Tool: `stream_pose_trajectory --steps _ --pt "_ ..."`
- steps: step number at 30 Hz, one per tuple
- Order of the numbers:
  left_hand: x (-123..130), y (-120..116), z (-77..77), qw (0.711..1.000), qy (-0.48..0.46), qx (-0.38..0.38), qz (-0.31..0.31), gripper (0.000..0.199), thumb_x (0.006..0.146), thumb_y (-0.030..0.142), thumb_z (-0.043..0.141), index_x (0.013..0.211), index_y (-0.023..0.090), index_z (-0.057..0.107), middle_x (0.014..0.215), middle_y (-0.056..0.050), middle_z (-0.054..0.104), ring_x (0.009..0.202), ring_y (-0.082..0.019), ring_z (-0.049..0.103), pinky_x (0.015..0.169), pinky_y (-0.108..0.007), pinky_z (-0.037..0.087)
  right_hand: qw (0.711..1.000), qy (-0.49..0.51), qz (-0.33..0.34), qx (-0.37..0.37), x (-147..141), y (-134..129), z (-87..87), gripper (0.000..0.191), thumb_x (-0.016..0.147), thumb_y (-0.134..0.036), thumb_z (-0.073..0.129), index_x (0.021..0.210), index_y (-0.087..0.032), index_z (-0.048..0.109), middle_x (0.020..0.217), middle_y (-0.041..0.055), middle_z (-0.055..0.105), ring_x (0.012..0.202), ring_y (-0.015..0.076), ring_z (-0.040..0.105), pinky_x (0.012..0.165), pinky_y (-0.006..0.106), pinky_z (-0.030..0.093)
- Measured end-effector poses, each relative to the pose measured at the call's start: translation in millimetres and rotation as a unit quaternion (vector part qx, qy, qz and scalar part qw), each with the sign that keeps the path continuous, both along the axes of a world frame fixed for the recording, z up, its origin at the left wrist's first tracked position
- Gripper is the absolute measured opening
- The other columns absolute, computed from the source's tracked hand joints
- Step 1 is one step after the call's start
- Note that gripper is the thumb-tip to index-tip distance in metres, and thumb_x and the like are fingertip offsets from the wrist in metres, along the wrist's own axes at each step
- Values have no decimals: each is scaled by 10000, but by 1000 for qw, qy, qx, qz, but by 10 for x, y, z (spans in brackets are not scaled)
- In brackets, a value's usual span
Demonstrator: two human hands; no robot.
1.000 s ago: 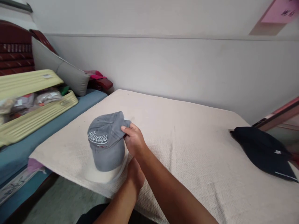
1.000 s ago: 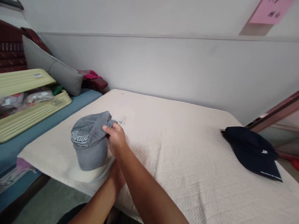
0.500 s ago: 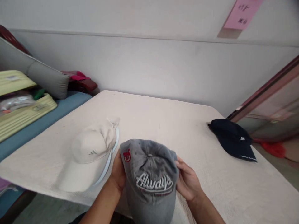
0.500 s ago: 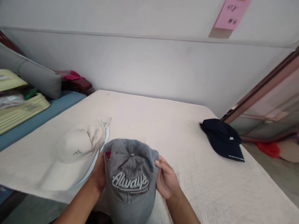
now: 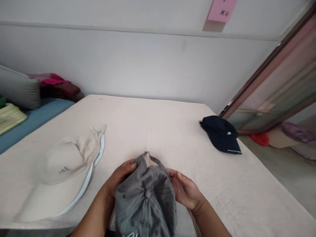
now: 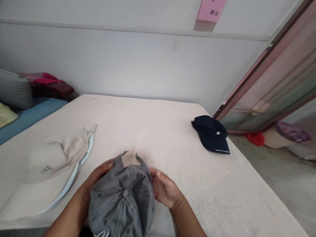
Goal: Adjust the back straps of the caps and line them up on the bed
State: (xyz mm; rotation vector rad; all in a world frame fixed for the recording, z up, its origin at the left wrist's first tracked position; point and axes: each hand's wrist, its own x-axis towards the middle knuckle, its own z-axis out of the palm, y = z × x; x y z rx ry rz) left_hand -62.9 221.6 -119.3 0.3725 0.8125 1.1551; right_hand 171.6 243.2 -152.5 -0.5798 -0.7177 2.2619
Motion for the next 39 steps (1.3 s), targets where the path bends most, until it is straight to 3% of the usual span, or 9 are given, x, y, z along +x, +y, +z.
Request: stream_pose_trajectory --steps 5,13,17,20,23,27,30,33,39 --pt "167 80 -25 989 60 4 -135 247 693 141 717 938 111 730 779 -115 728 652 -203 676 642 -287 521 992 -33 -119 -12 89 161 24 146 707 -246 728 822 -171 676 770 30 648 710 132 598 693 235 461" --pt "316 258 -202 965 260 20 10 375 588 13 520 880 153 710 736 -44 720 625 -177 638 581 -243 472 975 -126 -181 35 195 383 85 197 787 -334 663 872 -163 615 584 -41 528 414 44 343 420 175 273" --pt "373 249 -253 964 264 -11 33 269 604 60 535 812 163 672 625 -9 672 543 -154 592 528 -232 433 961 -192 -167 107 103 368 74 305 899 -443 500 907 -158 610 533 -54 477 380 40 234 391 190 164" --pt "403 228 -246 979 202 4 -18 254 653 103 592 888 168 661 681 -11 681 564 -151 595 561 -249 447 946 -248 -148 149 -5 349 53 344 894 -476 494 920 -158 620 545 -44 490 402 52 291 391 193 156" --pt "414 217 -238 991 120 9 -58 225 690 176 691 912 176 652 708 -6 682 589 -144 607 600 -259 460 945 -262 -129 148 -66 368 38 302 847 -447 571 894 -157 639 599 -24 540 444 63 382 412 192 225" --pt "422 222 -257 994 107 -18 -29 215 679 215 756 866 154 668 727 -13 693 620 -130 617 641 -247 463 952 -222 -160 140 -58 410 37 211 782 -356 632 769 -145 635 702 20 607 545 94 513 507 219 363" --pt "439 218 -266 994 103 -22 -21 213 687 210 746 878 149 675 730 -20 696 636 -136 622 645 -248 464 962 -192 -160 108 -65 406 30 158 762 -315 633 747 -163 593 628 -25 544 445 58 401 434 203 273" --pt "460 202 -262 997 75 -21 -25 180 700 200 728 863 154 668 717 -18 690 618 -137 617 630 -251 465 964 -209 -118 111 -124 372 0 204 746 -333 680 731 -166 564 550 -66 440 433 49 311 421 199 202" --pt "465 193 -271 996 80 -14 -35 178 700 208 738 850 159 657 688 -18 689 608 -138 623 617 -241 465 966 -205 -27 154 -259 331 -73 292 720 -382 748 756 -144 583 652 -34 488 558 76 414 517 212 290"
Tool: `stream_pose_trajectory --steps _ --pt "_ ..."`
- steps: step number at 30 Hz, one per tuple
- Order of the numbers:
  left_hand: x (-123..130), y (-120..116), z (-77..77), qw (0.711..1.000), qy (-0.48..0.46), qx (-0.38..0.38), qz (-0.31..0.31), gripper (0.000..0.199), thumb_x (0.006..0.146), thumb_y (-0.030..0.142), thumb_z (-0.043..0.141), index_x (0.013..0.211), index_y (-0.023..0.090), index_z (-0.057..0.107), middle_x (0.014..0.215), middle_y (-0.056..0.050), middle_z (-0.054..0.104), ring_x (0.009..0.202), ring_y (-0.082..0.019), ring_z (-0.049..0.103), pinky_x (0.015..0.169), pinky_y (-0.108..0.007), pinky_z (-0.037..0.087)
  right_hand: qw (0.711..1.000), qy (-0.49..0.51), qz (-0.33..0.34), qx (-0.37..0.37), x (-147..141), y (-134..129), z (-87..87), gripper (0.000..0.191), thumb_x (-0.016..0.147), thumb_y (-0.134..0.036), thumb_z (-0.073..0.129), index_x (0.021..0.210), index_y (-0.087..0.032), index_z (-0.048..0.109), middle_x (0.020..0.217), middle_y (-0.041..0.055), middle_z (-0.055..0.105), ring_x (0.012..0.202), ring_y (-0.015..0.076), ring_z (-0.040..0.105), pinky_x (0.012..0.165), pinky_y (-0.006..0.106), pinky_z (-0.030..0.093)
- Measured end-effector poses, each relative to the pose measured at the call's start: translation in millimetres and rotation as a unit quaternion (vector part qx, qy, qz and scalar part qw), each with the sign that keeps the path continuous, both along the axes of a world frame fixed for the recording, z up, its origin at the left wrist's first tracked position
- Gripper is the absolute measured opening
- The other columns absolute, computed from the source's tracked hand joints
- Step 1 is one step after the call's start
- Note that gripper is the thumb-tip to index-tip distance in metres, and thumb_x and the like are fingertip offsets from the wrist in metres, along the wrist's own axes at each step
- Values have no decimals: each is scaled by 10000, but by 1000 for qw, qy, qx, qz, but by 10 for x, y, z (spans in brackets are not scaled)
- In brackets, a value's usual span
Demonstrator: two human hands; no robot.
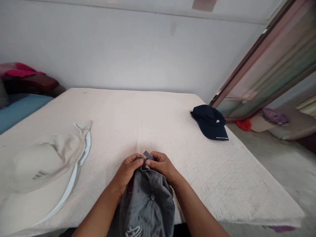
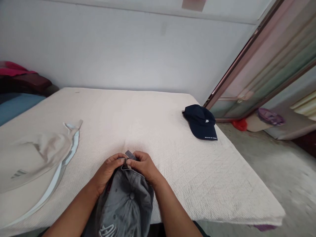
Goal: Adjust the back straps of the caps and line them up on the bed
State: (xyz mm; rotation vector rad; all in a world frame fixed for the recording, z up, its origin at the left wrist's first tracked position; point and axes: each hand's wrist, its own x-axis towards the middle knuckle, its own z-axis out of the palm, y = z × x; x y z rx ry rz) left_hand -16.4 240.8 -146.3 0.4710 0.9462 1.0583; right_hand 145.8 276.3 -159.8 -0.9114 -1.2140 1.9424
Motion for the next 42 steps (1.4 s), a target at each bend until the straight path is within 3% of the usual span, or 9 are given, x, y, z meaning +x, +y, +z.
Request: stream_pose_trajectory --steps 6,11,19,25,31,42 --pt "-6 14 -12 1000 15 11 -4 210 678 232 768 833 165 644 703 -10 687 621 -126 613 639 -238 463 1000 8 -2 7 -14 7 -41 290 715 -371 753 757 -138 588 666 -31 498 577 79 420 543 215 301" --pt "3 -1 -3 995 88 42 -6 180 701 262 747 792 168 624 698 13 649 634 -107 576 623 -211 427 1000 -4 -14 20 -16 -6 -56 264 722 -362 739 776 -149 594 691 -27 514 603 90 436 558 219 318" --pt "15 -26 26 995 95 30 -26 206 698 285 747 815 154 640 679 0 641 589 -109 570 583 -214 429 999 21 -26 -20 -35 -11 -63 288 711 -389 744 769 -161 578 613 -44 490 501 69 373 487 214 267" --pt "2 18 -14 1000 -10 -23 1 169 678 222 767 775 142 654 651 13 619 546 -90 557 556 -200 440 999 15 -39 -22 40 -24 62 335 857 -489 560 830 -158 600 614 -31 514 445 48 328 423 196 178" --pt "-9 17 25 999 -50 -10 -1 169 709 190 742 849 101 712 650 0 613 568 -89 558 560 -184 453 998 28 -12 -50 71 -26 75 291 825 -439 600 795 -150 599 586 -35 517 413 36 280 406 204 119" --pt "9 5 10 996 -85 -38 14 96 693 110 733 788 110 714 662 -17 671 574 -79 601 576 -159 487 995 38 -7 -89 39 -54 82 257 754 -381 681 697 -142 606 579 -17 550 466 60 394 432 196 208"
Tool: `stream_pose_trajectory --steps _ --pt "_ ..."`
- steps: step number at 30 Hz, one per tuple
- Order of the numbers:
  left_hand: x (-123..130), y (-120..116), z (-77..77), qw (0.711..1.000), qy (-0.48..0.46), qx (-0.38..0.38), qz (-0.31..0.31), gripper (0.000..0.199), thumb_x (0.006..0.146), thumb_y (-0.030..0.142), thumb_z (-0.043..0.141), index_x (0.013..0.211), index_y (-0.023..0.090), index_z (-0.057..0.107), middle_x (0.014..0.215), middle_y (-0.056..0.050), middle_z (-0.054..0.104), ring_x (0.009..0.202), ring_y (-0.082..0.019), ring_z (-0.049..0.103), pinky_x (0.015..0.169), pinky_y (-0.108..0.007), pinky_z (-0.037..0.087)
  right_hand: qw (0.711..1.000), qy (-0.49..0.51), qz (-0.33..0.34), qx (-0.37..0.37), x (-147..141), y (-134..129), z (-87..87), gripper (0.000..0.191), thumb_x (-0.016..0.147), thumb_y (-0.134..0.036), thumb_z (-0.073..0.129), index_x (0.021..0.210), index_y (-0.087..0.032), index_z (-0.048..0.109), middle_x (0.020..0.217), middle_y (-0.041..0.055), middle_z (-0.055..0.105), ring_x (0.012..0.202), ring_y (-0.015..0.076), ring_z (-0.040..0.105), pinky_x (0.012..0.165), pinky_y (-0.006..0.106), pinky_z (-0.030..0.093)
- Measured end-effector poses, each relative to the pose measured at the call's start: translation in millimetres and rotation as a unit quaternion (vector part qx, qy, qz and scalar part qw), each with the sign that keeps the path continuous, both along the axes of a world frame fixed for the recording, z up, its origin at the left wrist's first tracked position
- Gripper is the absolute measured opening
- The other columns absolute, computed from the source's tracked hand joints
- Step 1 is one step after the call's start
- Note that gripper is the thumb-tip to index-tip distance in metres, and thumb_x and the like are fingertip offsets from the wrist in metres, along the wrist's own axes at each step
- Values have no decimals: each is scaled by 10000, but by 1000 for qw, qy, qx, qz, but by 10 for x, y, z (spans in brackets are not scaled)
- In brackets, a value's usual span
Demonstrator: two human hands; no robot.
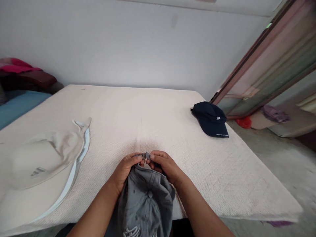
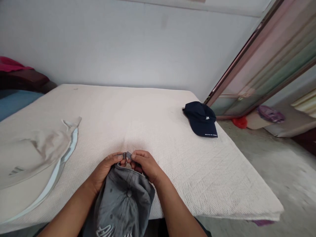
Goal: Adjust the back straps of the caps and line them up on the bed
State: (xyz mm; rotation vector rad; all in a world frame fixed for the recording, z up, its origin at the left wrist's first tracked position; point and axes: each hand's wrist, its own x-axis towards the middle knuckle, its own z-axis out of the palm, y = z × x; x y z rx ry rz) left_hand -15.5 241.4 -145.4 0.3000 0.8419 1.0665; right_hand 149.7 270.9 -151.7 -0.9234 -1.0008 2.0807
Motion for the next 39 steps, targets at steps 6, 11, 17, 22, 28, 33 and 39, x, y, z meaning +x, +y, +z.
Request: stream_pose_trajectory --steps 6,11,17,22,28,33,39 --pt "18 -21 11 1000 -2 0 -13 74 701 105 712 775 102 703 648 -25 666 564 -89 598 561 -171 491 1000 9 10 1 13 -7 -34 264 747 -384 707 696 -141 618 623 -8 571 495 63 422 459 194 250" --pt "23 -29 3 1000 9 -27 -12 104 672 111 732 766 116 689 607 -9 641 531 -89 577 534 -180 478 999 16 44 17 31 -14 -25 296 758 -413 704 679 -143 612 610 -18 566 467 50 365 446 198 217" --pt "19 -40 20 999 10 -19 -48 102 651 140 742 722 126 670 579 -2 627 511 -96 571 525 -191 458 997 -2 65 35 71 -16 -52 273 773 -394 695 684 -151 610 566 -42 523 437 46 323 425 201 182" --pt "-28 -41 7 995 33 -1 -98 105 668 183 739 698 127 655 557 7 605 479 -80 534 494 -178 410 992 -29 101 70 124 -5 -32 319 777 -454 682 708 -156 590 529 -62 463 438 52 315 415 197 193" --pt "-26 -42 13 991 72 -6 -110 122 662 193 744 671 131 640 553 8 602 469 -78 524 487 -182 394 987 -32 134 78 155 17 -15 310 801 -444 658 722 -162 558 528 -67 463 419 47 307 401 191 205" --pt "-16 -40 -2 988 129 9 -90 143 673 220 743 651 138 628 544 19 588 463 -77 514 477 -183 377 986 -68 109 108 128 32 -23 270 766 -407 700 839 -175 582 602 -53 522 443 47 320 414 188 216" --pt "-26 -41 -38 991 76 1 -106 112 694 215 711 715 107 686 575 -7 625 479 -91 541 508 -206 407 988 -7 78 133 92 6 39 265 764 -359 698 949 -190 611 754 6 656 495 64 413 461 203 267"
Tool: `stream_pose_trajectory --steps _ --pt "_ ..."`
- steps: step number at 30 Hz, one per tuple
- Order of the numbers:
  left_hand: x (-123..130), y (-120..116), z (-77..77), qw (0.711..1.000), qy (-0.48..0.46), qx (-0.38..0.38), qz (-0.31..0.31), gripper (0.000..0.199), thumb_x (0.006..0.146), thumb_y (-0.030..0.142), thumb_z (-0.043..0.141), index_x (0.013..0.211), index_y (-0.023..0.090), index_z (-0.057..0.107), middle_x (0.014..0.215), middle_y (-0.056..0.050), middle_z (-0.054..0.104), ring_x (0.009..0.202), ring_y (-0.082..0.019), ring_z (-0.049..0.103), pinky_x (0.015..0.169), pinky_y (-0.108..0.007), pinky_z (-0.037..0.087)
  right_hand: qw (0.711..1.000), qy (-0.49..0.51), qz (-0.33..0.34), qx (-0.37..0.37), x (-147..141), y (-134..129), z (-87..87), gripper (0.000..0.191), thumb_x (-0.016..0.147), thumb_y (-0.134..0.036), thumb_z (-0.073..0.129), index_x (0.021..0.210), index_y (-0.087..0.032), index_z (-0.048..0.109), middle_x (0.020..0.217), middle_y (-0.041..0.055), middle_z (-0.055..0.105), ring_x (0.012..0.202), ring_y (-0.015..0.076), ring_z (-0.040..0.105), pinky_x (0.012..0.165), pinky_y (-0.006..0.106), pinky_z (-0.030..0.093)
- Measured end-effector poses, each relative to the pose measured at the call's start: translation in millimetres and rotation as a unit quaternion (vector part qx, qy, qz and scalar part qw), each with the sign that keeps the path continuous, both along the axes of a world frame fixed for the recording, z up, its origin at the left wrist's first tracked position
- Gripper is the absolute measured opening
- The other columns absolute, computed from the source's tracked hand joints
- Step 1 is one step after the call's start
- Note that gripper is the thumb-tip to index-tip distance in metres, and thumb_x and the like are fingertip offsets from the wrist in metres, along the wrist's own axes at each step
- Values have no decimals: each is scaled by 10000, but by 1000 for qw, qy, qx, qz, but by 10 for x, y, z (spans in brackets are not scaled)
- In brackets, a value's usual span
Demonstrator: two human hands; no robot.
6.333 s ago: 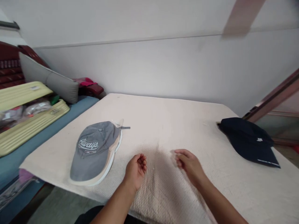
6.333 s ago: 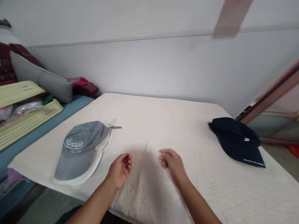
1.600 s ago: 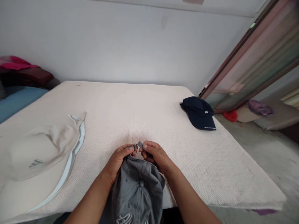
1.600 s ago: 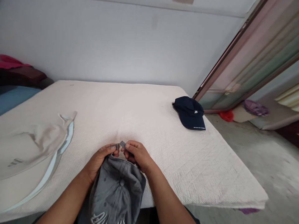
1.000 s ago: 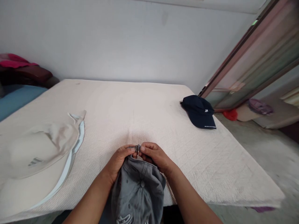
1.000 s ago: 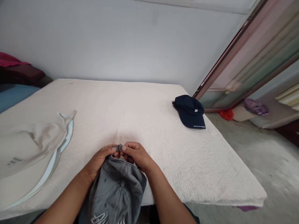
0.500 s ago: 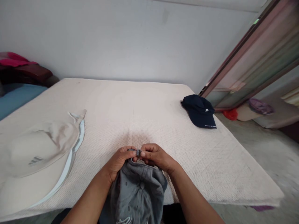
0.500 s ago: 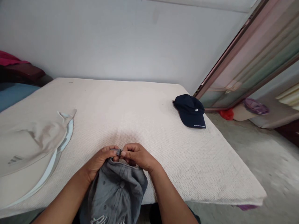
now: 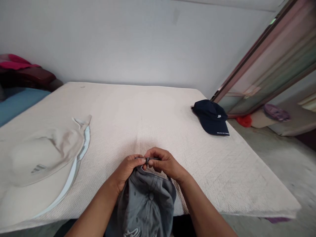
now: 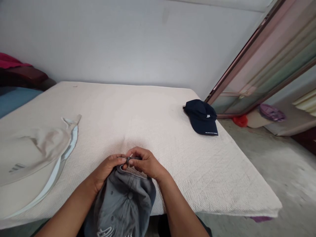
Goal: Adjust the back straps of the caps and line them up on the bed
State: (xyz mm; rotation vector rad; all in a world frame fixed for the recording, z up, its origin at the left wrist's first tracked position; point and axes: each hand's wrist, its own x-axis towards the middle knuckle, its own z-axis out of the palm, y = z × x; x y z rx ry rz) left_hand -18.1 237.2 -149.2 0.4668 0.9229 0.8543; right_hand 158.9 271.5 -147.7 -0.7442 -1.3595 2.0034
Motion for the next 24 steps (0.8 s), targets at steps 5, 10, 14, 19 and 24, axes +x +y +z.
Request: stream_pose_trajectory --steps 5,10,14,19,24 --pt "21 8 -8 1000 -6 0 9 73 694 181 681 699 109 686 579 -18 641 489 -101 553 510 -208 409 999 -22 -17 34 27 8 -42 146 788 -291 682 861 -186 612 732 3 643 577 91 477 534 220 336" --pt "58 3 22 1000 -10 -21 12 77 664 169 717 670 109 671 576 -17 637 497 -100 561 528 -206 421 993 -43 -59 94 44 29 -76 118 764 -274 708 795 -182 641 809 14 588 778 143 561 741 285 426" --pt "91 5 18 999 -25 -25 7 71 682 162 710 682 106 667 579 -18 634 493 -93 554 521 -196 413 994 13 -96 56 22 31 -36 144 739 -291 729 783 -190 637 827 9 572 756 138 549 721 278 426" --pt "96 -8 2 997 -68 -42 18 82 734 196 649 731 115 659 613 -32 635 542 -130 577 574 -244 452 984 92 -151 -4 17 66 -40 126 723 -237 735 780 -184 636 748 -4 592 630 98 491 590 231 361" --pt "49 -35 -1 997 -72 -4 26 75 729 168 607 659 140 603 585 -10 596 526 -123 549 546 -237 428 993 55 -104 -29 44 65 -92 131 704 -214 755 777 -164 659 641 -28 566 525 66 428 500 211 285"
